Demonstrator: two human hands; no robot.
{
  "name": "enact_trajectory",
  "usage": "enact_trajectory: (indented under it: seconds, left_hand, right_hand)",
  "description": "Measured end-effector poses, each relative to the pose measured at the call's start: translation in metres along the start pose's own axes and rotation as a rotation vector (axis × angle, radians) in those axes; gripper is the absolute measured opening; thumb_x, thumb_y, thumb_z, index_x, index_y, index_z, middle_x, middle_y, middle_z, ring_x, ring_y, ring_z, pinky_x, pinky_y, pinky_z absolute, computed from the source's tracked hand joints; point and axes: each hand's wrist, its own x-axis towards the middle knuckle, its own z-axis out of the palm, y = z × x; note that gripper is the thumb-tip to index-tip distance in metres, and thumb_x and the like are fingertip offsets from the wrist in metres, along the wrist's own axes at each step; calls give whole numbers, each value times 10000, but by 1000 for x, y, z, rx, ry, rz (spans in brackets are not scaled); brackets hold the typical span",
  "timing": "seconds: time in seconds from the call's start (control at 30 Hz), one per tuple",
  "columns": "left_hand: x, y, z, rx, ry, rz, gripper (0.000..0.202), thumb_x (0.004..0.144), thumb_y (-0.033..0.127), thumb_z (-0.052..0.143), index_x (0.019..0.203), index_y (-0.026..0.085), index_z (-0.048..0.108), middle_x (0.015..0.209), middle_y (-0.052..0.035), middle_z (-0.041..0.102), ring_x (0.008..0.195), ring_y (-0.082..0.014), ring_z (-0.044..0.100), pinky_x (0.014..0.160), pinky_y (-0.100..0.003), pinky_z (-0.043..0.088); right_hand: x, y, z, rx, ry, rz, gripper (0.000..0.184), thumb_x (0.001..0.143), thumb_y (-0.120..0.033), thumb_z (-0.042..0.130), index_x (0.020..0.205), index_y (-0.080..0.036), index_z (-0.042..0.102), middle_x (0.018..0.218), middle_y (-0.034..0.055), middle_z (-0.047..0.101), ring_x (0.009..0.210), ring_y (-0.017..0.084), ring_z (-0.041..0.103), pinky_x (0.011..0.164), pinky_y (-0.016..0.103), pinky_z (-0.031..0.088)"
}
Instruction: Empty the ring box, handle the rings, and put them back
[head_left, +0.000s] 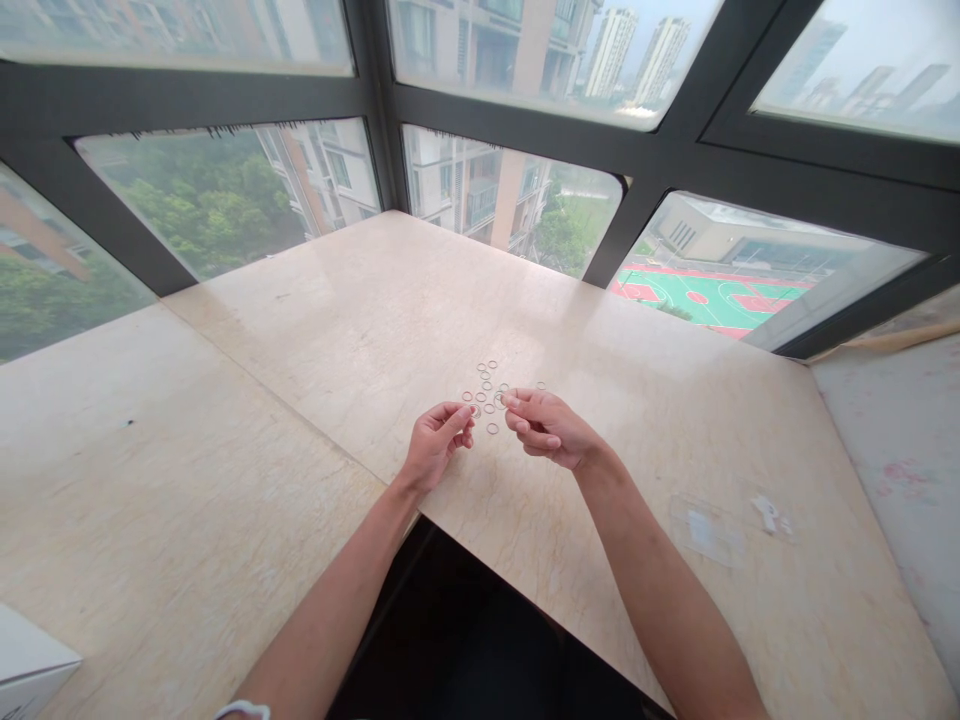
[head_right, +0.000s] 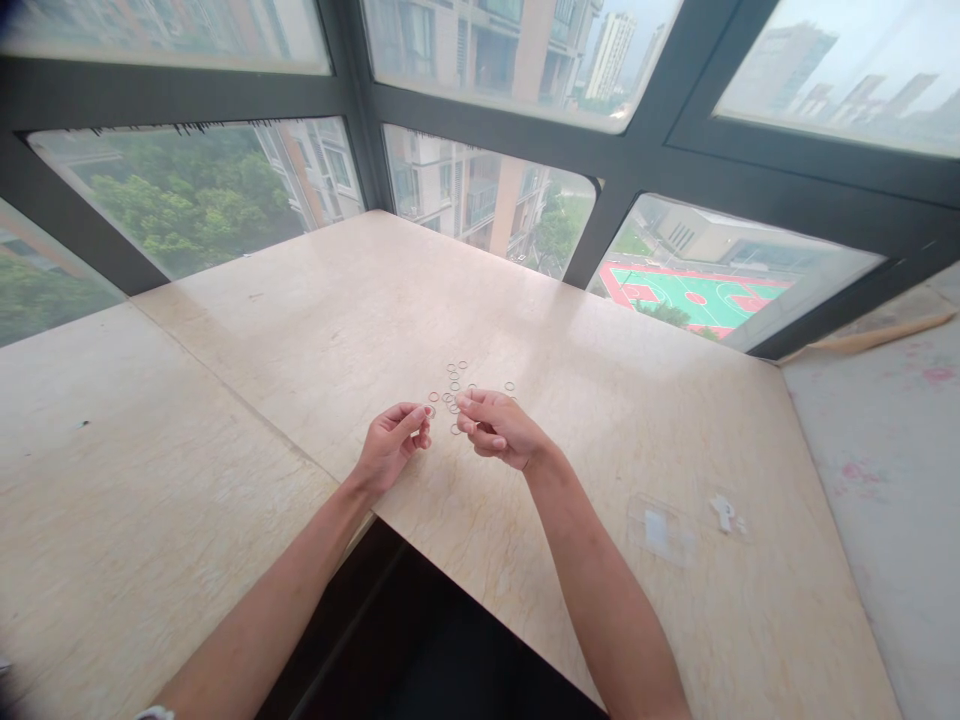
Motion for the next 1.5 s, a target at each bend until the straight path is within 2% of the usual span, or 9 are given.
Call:
enact_trajectory:
  seconds: [0.23,0.73,0.9,1.07,1.17,1.23,1.33,1.4,1.5]
  left_hand:
    - [1,-1,-2,20,-39,5,266,728,358,770,804,122,676,714,-21,599,555,-78,530,531,-216,434]
    - [2,-5,-8,48,-79,-26,244,745,344,763,851,132,701,715,-25,610,592,-79,527,580,-216,435]
    - [1,-4,-5,69,-78,-16,256,737,346,769,828,122,686,687,-26,607,588,-86,521,579,-219,423]
    - [0,-2,-4,67,-58,-25,272,723,357,778,820,120,687,680,-24,603,577,-83,514,566,-215,412]
    - [1,-2,-5,40,-64,-28,271,732,362,772,826,125,679,688,-21,598,583,-82,521,571,-216,418]
    - [1,-2,-5,9,-71,-28,278,729,368,775,819,129,666,696,-21,598,588,-85,525,572,-217,422]
    - [1,-1,-6,-31,-84,-31,293,715,373,787,796,129,646,706,-22,600,593,-87,533,570,-216,426]
    - [2,0,-6,-51,-85,-29,294,713,366,791,799,129,640,733,-24,606,601,-87,540,575,-217,433]
    - [3,-1,-7,-77,-81,-18,275,734,356,776,824,134,642,828,-39,628,626,-88,552,582,-221,445]
  right_hand:
    - [13,19,11,7,-5,60,323,808,-405,680,817,-160,469,589,-81,482,324,-19,206,342,138,116]
    - [15,26,14,33,32,21,321,803,-405,685,833,-172,467,573,-93,444,337,-12,197,354,145,106]
    - [17,24,13,9,133,-19,354,752,-402,715,843,-184,451,579,-81,484,350,0,248,373,149,132]
    - [18,22,5,-72,345,-153,361,712,-395,720,910,-175,514,628,-56,509,387,24,330,383,166,161]
    - [22,22,-9,-231,491,-263,333,746,-398,670,967,-170,568,712,-24,539,441,48,402,393,185,222]
    - [30,22,-23,-438,590,-320,305,782,-385,620,993,-166,601,776,7,578,492,72,458,426,208,307]
    - [48,16,-46,-822,694,-371,287,832,-337,551,1040,-161,643,916,51,634,584,109,542,581,271,445]
    - [61,8,-58,-1066,710,-397,277,854,-291,532,1057,-162,668,984,68,650,657,132,572,703,306,468]
    - [80,-5,-64,-1386,610,-381,255,876,-227,530,1060,-159,692,1040,87,654,792,160,596,824,306,443]
